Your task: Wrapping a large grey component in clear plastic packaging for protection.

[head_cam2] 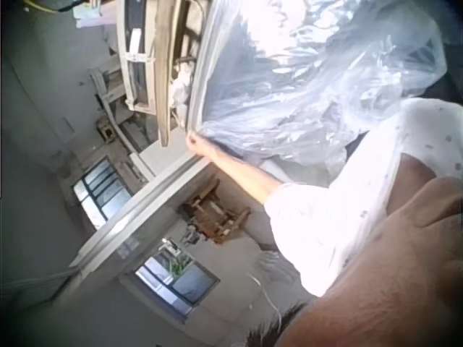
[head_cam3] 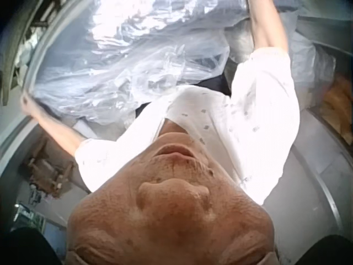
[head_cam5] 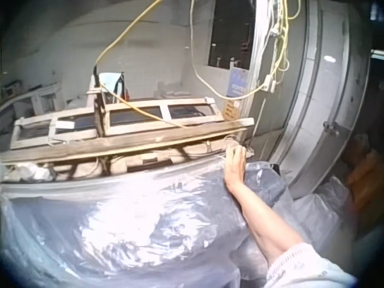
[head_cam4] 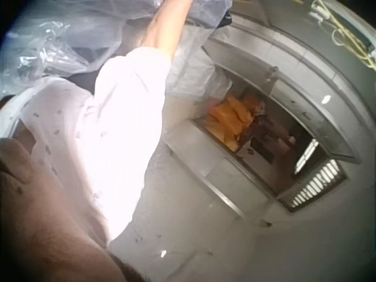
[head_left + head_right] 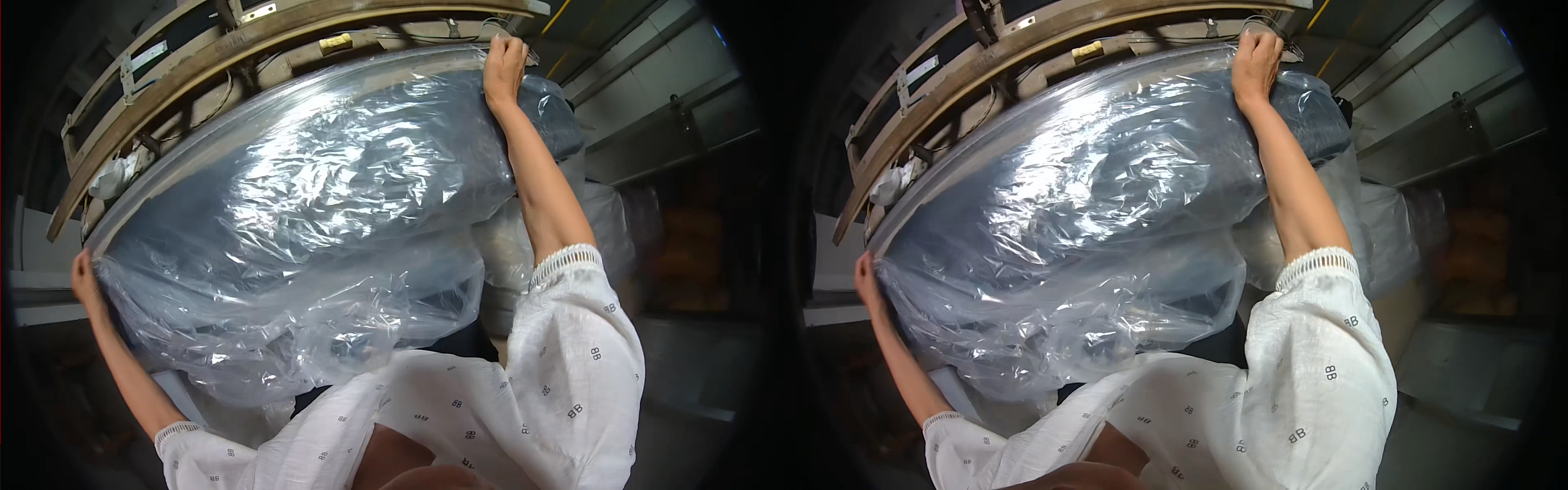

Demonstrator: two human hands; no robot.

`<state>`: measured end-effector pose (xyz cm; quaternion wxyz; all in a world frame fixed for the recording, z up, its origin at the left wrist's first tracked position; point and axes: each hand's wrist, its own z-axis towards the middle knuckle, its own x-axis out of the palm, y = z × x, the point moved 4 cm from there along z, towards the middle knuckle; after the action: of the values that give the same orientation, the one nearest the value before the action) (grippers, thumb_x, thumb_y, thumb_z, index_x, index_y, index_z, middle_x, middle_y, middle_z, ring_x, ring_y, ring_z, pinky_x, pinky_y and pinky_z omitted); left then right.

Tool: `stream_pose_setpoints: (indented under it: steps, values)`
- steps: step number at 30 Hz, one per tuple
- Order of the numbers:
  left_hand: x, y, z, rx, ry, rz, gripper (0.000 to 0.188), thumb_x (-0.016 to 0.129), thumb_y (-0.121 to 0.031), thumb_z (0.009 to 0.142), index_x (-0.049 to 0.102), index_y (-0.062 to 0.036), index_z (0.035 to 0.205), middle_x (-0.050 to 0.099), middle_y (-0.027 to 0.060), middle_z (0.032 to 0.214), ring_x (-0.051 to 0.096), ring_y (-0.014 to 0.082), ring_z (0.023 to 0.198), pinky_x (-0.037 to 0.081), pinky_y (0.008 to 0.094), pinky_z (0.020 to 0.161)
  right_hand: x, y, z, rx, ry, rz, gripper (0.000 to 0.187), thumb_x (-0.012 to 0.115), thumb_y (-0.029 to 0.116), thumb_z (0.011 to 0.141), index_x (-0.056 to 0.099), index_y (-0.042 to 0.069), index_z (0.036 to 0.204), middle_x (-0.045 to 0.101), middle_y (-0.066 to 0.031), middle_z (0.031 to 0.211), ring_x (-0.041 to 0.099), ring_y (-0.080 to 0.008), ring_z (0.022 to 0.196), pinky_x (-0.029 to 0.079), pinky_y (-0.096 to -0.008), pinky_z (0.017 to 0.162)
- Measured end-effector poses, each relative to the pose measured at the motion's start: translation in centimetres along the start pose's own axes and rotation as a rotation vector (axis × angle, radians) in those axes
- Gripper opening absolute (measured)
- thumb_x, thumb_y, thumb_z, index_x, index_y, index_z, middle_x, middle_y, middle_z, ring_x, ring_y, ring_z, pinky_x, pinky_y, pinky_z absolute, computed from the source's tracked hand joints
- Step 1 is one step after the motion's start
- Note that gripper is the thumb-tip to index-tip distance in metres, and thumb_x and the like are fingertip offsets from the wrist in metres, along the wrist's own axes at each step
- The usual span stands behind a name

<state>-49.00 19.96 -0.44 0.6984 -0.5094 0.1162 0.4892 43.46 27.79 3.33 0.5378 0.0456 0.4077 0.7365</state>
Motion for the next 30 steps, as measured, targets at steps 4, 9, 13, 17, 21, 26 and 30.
stream_pose_setpoints:
  steps: [4, 9, 13, 17, 21, 26, 30]
  values:
    - [-11.8, -5.0, -1.8, -0.227, -0.248, -0.373, 0.035, 0.056, -0.026, 0.09, 0.056, -0.0025, 0.116, 0.057, 0.0076, 0.116, 0.051, 0.016, 0.105, 0.039, 0.0282, 0.092, -2.8, 1.3, -5.0, 0.302, 0.292, 0.337, 0.031, 0.056, 0.028, 0.085, 0.051, -0.002, 0.092, 0.052, -0.011, 0.086, 0.052, -0.0211, 0.077, 0.043, -0.0306, 0.068]
    - [-23.9, -4.4, -11.9, -0.352, -0.378, -0.306, 0.049, 0.057, -0.035, 0.088, 0.05, -0.0025, 0.124, 0.051, 0.009, 0.126, 0.047, 0.0192, 0.112, 0.035, 0.0314, 0.095, -3.8, 8.4, -10.5, 0.552, 0.964, 0.617, 0.052, 0.061, 0.032, 0.085, 0.043, -0.005, 0.118, 0.059, -0.0011, 0.084, 0.044, -0.0054, 0.061, 0.036, -0.0179, 0.053]
    - [-25.0, -6.2, -18.6, -0.445, -0.458, -0.226, 0.053, 0.058, -0.042, 0.085, 0.051, -0.007, 0.124, 0.049, 0.0063, 0.128, 0.044, 0.0213, 0.116, 0.03, 0.0379, 0.098, -3.3, 11.8, -11.7, 0.391, 1.099, 0.448, 0.039, 0.063, 0.031, 0.083, 0.057, 0.0, 0.107, 0.059, 0.0005, 0.082, 0.045, -0.0042, 0.061, 0.037, -0.0187, 0.054]
    - [-24.8, -6.0, -24.2, -0.604, -0.517, -0.265, 0.05, 0.063, -0.043, 0.081, 0.056, -0.0101, 0.118, 0.054, 0.0043, 0.121, 0.048, 0.021, 0.108, 0.037, 0.037, 0.091, -3.3, 10.6, -13.2, 0.054, 0.974, 0.485, 0.025, 0.062, 0.024, 0.085, 0.062, 0.001, 0.095, 0.058, 0.0011, 0.082, 0.051, -0.0065, 0.07, 0.041, -0.0196, 0.064]
    - [-32.1, 1.3, -25.8, -0.466, 0.034, 0.514, 0.039, 0.068, -0.031, 0.078, 0.061, -0.005, 0.107, 0.063, 0.0088, 0.102, 0.056, 0.0221, 0.097, 0.043, 0.0333, 0.085, -5.3, 12.2, -14.8, 0.056, 0.966, 0.678, 0.025, 0.057, 0.018, 0.083, 0.061, 0.001, 0.101, 0.064, -0.004, 0.082, 0.058, -0.0102, 0.077, 0.046, -0.0255, 0.072]
    - [-11.2, -17.2, -17.6, 0.184, 0.148, 0.67, 0.031, 0.062, -0.02, 0.083, 0.061, -0.0012, 0.107, 0.058, 0.0155, 0.107, 0.055, 0.0285, 0.101, 0.042, 0.035, 0.089, -9.0, 12.7, -15.2, 0.019, 0.852, 0.631, 0.028, 0.052, 0.013, 0.084, 0.058, 0.002, 0.11, 0.061, -0.0009, 0.077, 0.055, -0.0083, 0.071, 0.045, -0.0236, 0.068]
    - [5.0, -37.8, -16.9, 0.43, 0.333, 0.02, 0.017, 0.059, -0.007, 0.085, 0.063, 0.0, 0.1, 0.06, 0.0103, 0.103, 0.057, 0.0198, 0.097, 0.043, 0.0281, 0.086, -9.9, 12.6, -15.4, 0.023, 0.911, 0.631, 0.031, 0.049, 0.009, 0.084, 0.056, 0.003, 0.114, 0.055, 0.0001, 0.072, 0.051, -0.0079, 0.066, 0.044, -0.0236, 0.066]
